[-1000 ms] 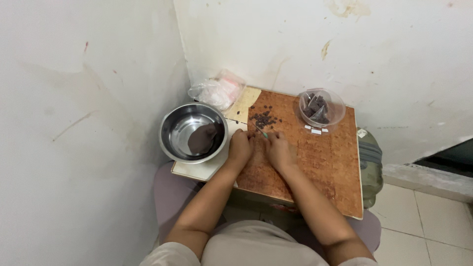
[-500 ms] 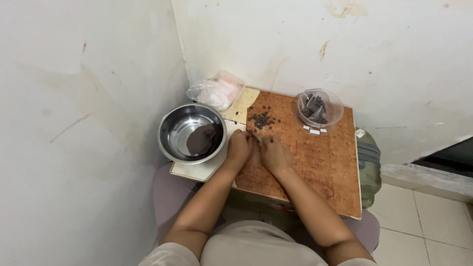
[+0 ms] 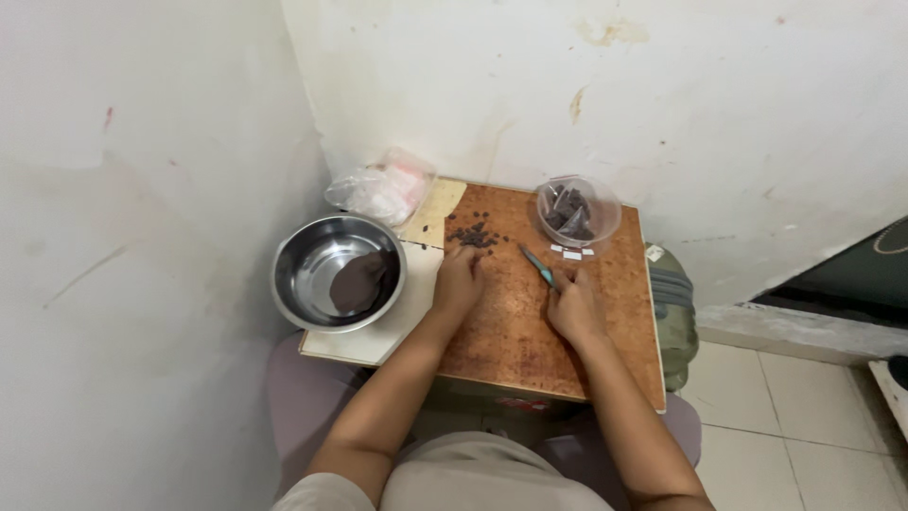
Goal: The person cuts small dark dried pieces on a wooden board using a knife, then places the cut pieces into a clear plastic container. The person repeats this process multiple times, handling the material by hand and using the knife to chop it into smaller bits.
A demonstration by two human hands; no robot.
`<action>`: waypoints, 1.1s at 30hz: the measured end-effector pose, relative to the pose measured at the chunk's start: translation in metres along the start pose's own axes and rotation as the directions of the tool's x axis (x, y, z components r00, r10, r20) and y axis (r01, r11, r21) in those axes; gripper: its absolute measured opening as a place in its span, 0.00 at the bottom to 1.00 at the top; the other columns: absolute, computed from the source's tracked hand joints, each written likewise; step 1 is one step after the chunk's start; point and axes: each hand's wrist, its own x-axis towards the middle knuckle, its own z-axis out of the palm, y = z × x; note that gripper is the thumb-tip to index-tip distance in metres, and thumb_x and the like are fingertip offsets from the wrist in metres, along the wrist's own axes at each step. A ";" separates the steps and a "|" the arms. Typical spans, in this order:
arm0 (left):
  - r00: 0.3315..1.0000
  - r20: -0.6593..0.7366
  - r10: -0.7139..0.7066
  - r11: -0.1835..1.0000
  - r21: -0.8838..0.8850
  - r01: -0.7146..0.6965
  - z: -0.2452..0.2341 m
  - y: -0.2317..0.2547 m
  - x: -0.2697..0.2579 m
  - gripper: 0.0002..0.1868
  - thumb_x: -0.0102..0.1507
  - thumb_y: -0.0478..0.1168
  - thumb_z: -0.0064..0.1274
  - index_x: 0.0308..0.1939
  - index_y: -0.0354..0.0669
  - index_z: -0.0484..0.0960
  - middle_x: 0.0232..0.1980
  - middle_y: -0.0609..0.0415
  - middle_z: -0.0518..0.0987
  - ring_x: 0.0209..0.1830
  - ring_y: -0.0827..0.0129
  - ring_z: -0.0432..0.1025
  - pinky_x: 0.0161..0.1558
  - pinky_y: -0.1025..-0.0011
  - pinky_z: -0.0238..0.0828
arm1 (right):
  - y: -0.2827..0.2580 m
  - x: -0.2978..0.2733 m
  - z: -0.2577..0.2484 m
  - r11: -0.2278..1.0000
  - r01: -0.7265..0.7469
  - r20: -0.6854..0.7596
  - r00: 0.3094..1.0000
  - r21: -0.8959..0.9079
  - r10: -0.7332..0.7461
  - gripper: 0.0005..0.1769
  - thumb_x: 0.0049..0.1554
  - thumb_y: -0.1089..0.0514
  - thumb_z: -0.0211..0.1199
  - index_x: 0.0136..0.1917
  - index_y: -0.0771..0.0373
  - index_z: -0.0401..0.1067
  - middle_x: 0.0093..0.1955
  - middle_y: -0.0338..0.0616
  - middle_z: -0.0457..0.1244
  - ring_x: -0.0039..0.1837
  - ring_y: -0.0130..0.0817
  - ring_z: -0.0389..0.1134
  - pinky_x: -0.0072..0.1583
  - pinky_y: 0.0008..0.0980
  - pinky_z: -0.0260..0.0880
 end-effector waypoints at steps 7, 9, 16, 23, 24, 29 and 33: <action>0.996 0.050 -0.069 0.997 -0.038 0.070 -0.021 0.011 -0.007 0.10 0.60 0.30 0.55 0.45 0.36 0.82 0.45 0.44 0.80 0.46 0.51 0.77 0.48 0.61 0.75 | -0.011 0.008 -0.012 0.990 -0.122 0.100 0.987 -0.068 0.128 0.20 0.53 0.56 0.64 0.59 0.51 0.78 0.62 0.53 0.65 0.66 0.55 0.64 0.65 0.52 0.66; 1.000 -0.004 -0.014 0.999 -0.045 0.014 -0.033 0.014 -0.002 0.09 0.61 0.30 0.55 0.46 0.37 0.82 0.46 0.44 0.80 0.47 0.51 0.76 0.48 0.61 0.75 | -0.020 0.011 -0.020 0.986 -0.137 0.163 0.975 -0.099 0.151 0.16 0.55 0.57 0.62 0.57 0.52 0.79 0.66 0.52 0.64 0.67 0.54 0.64 0.66 0.51 0.66; 0.990 -0.142 -0.004 1.000 -0.022 0.000 -0.073 0.026 0.013 0.13 0.61 0.31 0.57 0.50 0.36 0.80 0.46 0.42 0.79 0.44 0.51 0.75 0.47 0.59 0.74 | -0.062 0.032 -0.012 0.993 0.110 -0.107 0.988 -0.048 -0.115 0.16 0.50 0.52 0.69 0.52 0.57 0.81 0.53 0.55 0.66 0.57 0.57 0.67 0.55 0.56 0.67; 0.959 -0.272 -0.075 0.976 0.178 0.126 -0.123 -0.020 0.025 0.16 0.61 0.31 0.53 0.53 0.33 0.78 0.51 0.37 0.78 0.52 0.43 0.72 0.56 0.54 0.69 | -0.140 0.094 0.035 0.917 0.294 0.029 0.949 0.271 -0.313 0.09 0.59 0.56 0.64 0.51 0.56 0.81 0.53 0.51 0.67 0.53 0.54 0.69 0.54 0.47 0.70; 0.957 -0.281 -0.066 0.964 0.229 0.134 -0.128 -0.028 0.027 0.16 0.61 0.31 0.53 0.53 0.32 0.78 0.52 0.36 0.77 0.54 0.41 0.71 0.58 0.53 0.67 | -0.154 0.104 0.040 0.891 0.349 0.019 0.929 0.290 -0.370 0.10 0.59 0.57 0.63 0.53 0.55 0.81 0.55 0.49 0.67 0.56 0.52 0.69 0.57 0.46 0.69; 0.948 -0.292 -0.130 0.951 0.234 0.202 -0.145 -0.045 0.019 0.19 0.60 0.31 0.52 0.56 0.33 0.77 0.55 0.37 0.76 0.58 0.41 0.69 0.61 0.52 0.65 | -0.213 0.145 0.069 0.693 0.683 -0.116 0.727 0.233 -0.677 0.20 0.56 0.59 0.60 0.61 0.52 0.79 0.71 0.48 0.60 0.69 0.49 0.62 0.63 0.51 0.62; 0.936 -0.306 -0.173 0.940 0.232 0.250 -0.156 -0.048 0.019 0.19 0.60 0.31 0.51 0.56 0.34 0.78 0.57 0.38 0.75 0.58 0.41 0.69 0.60 0.53 0.66 | -0.242 0.165 0.106 0.754 0.656 -0.026 0.755 0.029 -0.655 0.12 0.54 0.52 0.64 0.50 0.51 0.83 0.72 0.52 0.57 0.69 0.55 0.57 0.62 0.58 0.58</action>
